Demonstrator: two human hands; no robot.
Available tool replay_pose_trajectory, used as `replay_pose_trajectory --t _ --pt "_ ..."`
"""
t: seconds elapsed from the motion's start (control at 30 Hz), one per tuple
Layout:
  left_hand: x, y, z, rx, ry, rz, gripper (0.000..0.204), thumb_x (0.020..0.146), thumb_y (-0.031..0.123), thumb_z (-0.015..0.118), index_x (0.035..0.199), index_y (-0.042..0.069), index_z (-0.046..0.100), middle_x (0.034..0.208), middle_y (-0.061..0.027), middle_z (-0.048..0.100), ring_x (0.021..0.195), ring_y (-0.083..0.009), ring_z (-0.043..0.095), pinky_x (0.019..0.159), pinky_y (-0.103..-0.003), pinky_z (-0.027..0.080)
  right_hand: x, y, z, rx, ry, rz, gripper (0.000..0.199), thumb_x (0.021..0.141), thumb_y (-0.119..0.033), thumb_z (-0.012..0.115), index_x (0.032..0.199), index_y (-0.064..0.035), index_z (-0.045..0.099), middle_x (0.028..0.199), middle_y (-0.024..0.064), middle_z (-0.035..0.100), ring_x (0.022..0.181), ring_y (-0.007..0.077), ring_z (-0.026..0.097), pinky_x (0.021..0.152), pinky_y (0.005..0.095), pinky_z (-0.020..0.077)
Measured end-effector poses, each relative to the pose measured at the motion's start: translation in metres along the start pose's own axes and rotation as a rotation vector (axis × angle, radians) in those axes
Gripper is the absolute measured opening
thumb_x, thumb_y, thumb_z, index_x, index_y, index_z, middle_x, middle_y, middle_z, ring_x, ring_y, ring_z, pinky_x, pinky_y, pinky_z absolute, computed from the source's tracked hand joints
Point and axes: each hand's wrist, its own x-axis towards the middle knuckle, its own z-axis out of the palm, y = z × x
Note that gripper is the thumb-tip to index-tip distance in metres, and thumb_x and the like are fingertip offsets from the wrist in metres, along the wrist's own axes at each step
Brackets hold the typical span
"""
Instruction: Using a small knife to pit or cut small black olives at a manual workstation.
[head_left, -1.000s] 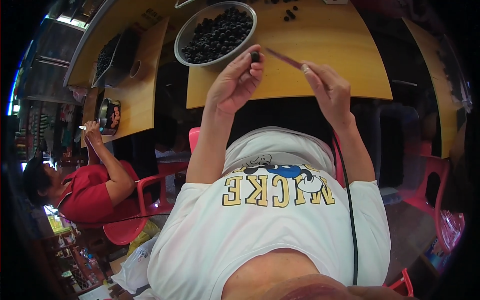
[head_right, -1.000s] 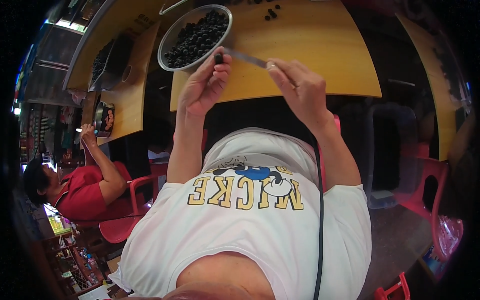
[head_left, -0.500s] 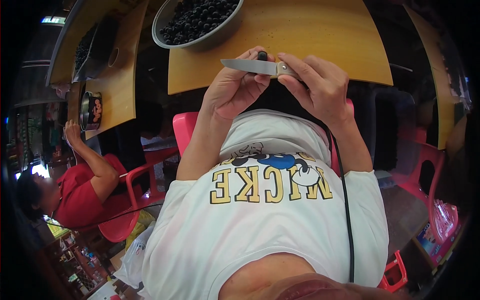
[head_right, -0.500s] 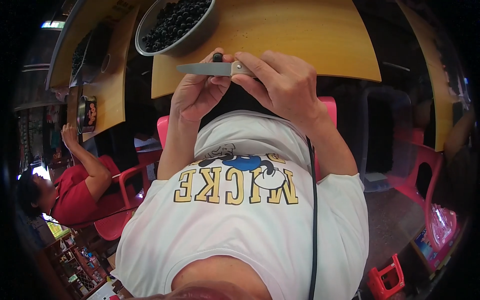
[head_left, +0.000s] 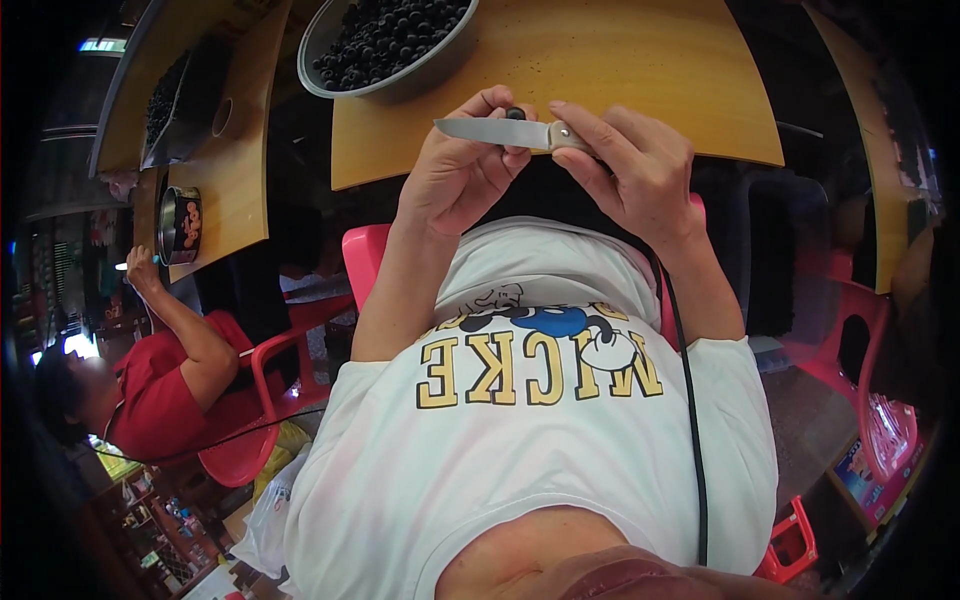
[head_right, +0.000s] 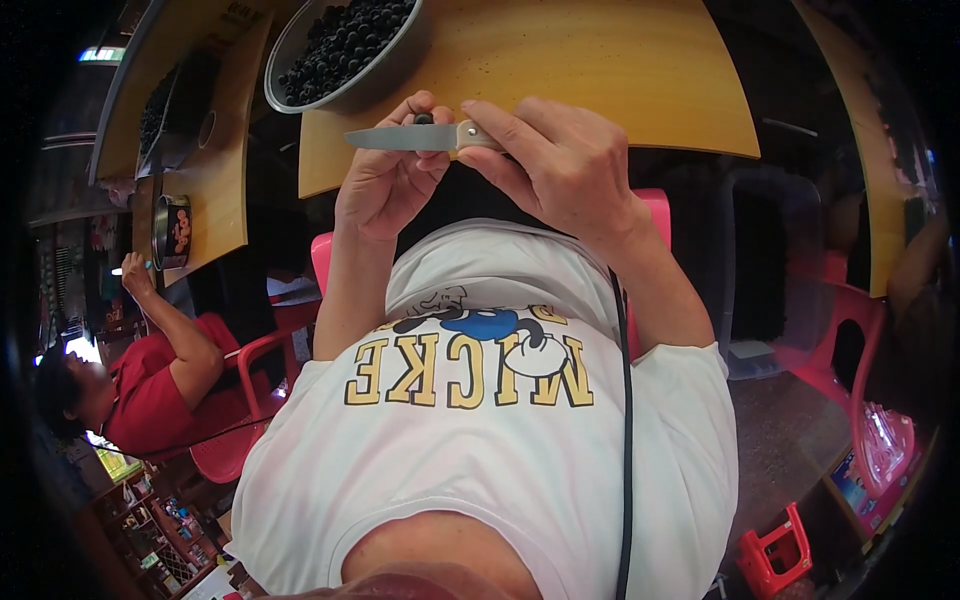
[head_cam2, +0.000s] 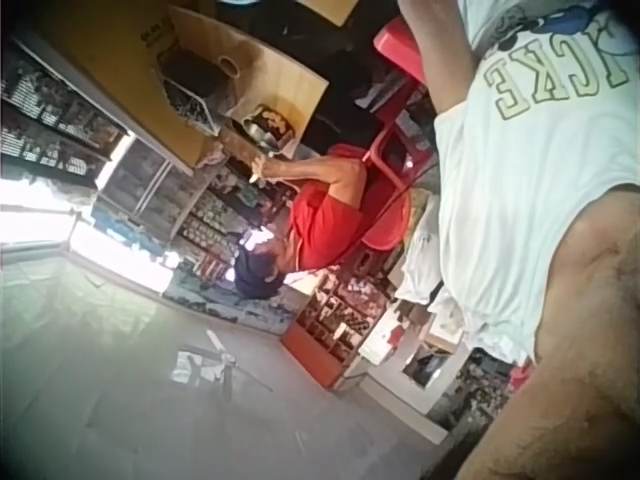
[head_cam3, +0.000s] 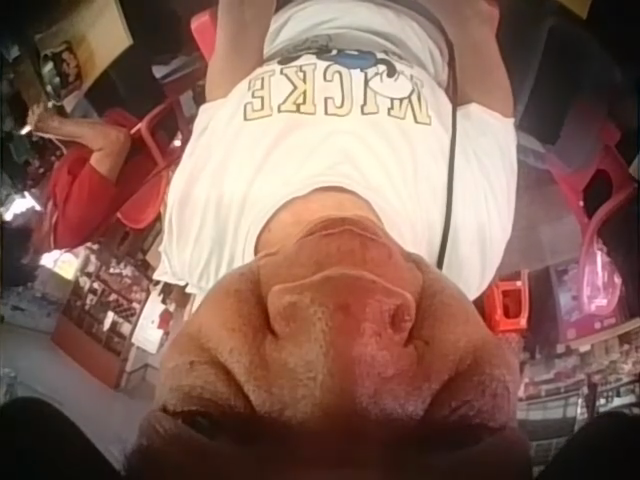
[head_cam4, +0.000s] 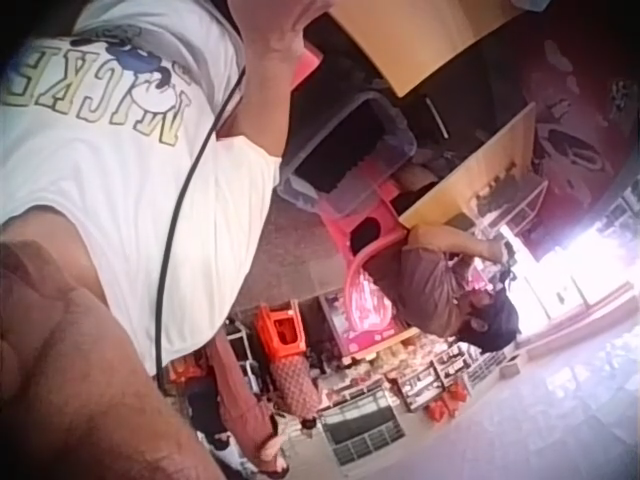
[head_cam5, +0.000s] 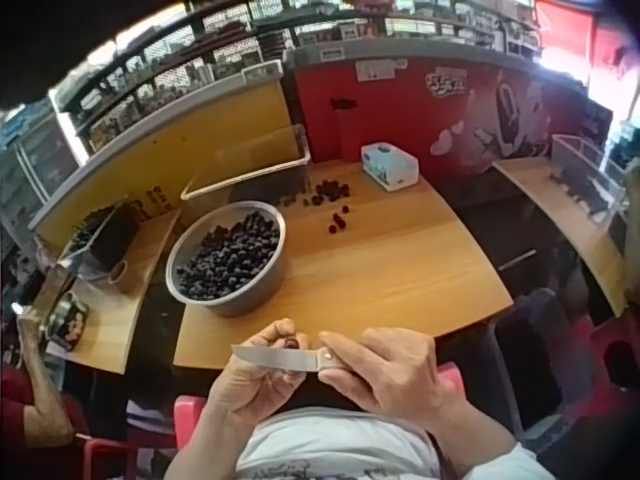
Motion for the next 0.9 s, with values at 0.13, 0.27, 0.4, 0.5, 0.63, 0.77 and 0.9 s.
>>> replay_pose_trajectory --t 0.13,0.27,0.4,0.5,0.63,0.77,0.9 --pt "0.001 -0.001 -0.003 0.052 -0.041 0.075 0.017 0.090 0.006 0.059 0.105 0.004 0.051 0.095 -0.0125 0.058 0.075 -0.0145 0.058 0.070 -0.024 0.050 0.000 0.003 0.000 -0.016 0.010 -0.042 0.029 0.082 -0.025 0.069 0.105 -0.0071 0.068 0.062 0.0049 0.053 0.050 0.0195 0.051 0.047 0.0299 0.0411" --pt "-0.003 0.002 -0.003 0.026 -0.153 0.074 0.014 0.091 0.005 0.057 0.104 0.003 0.050 0.094 -0.0133 0.057 0.074 -0.0139 0.055 0.070 -0.024 0.049 -0.015 0.050 0.005 -0.281 -0.081 0.307 0.029 0.087 -0.028 0.065 0.104 -0.0043 0.068 0.071 0.0078 0.062 0.058 0.0204 0.057 0.053 0.0287 0.0452" --pt "0.000 0.000 -0.005 -0.041 -0.026 0.058 0.020 0.093 0.006 0.054 0.112 0.000 0.050 0.096 -0.0131 0.055 0.075 -0.0138 0.052 0.070 -0.024 0.049 -0.009 0.049 0.000 0.040 0.176 0.495 0.030 0.092 -0.029 0.060 0.103 -0.0026 0.069 0.083 0.0095 0.068 0.069 0.0168 0.062 0.061 0.0253 0.0473" --pt "0.000 -0.006 -0.007 -0.217 -0.021 -0.007 0.033 0.096 0.006 0.049 0.127 -0.004 0.045 0.099 -0.0114 0.053 0.079 -0.0140 0.049 0.070 -0.023 0.048 -0.012 0.044 0.007 0.061 0.082 0.513 0.029 0.093 -0.027 0.058 0.103 -0.0017 0.068 0.090 0.0091 0.069 0.075 0.0119 0.062 0.067 0.0226 0.0469" --pt "-0.002 -0.004 -0.004 -0.237 0.029 -0.013 0.029 0.095 0.006 0.049 0.122 -0.005 0.049 0.099 -0.0114 0.053 0.078 -0.0138 0.049 0.069 -0.023 0.047 -0.012 0.043 0.008 0.103 0.088 0.505 0.028 0.093 -0.024 0.059 0.103 0.0009 0.067 0.087 0.0091 0.068 0.074 0.0115 0.060 0.065 0.0227 0.0462" --pt "-0.002 -0.004 -0.009 -0.179 -0.003 -0.014 0.026 0.095 0.005 0.051 0.118 -0.005 0.052 0.101 -0.0135 0.055 0.083 -0.0154 0.054 0.073 -0.023 0.051 -0.008 0.027 0.003 0.222 0.056 0.481 0.022 0.092 -0.016 0.060 0.103 0.0023 0.067 0.085 0.0070 0.066 0.071 0.0097 0.057 0.064 0.0213 0.0443" --pt "-0.001 -0.007 -0.012 -0.116 0.123 0.016 0.022 0.092 0.004 0.054 0.113 -0.004 0.055 0.103 -0.0164 0.060 0.094 -0.0207 0.062 0.085 -0.026 0.055 -0.005 0.008 0.002 0.484 -0.001 0.549 0.018 0.088 -0.007 0.064 0.103 0.0028 0.066 0.081 0.0022 0.062 0.069 0.0065 0.052 0.059 0.0186 0.0412"
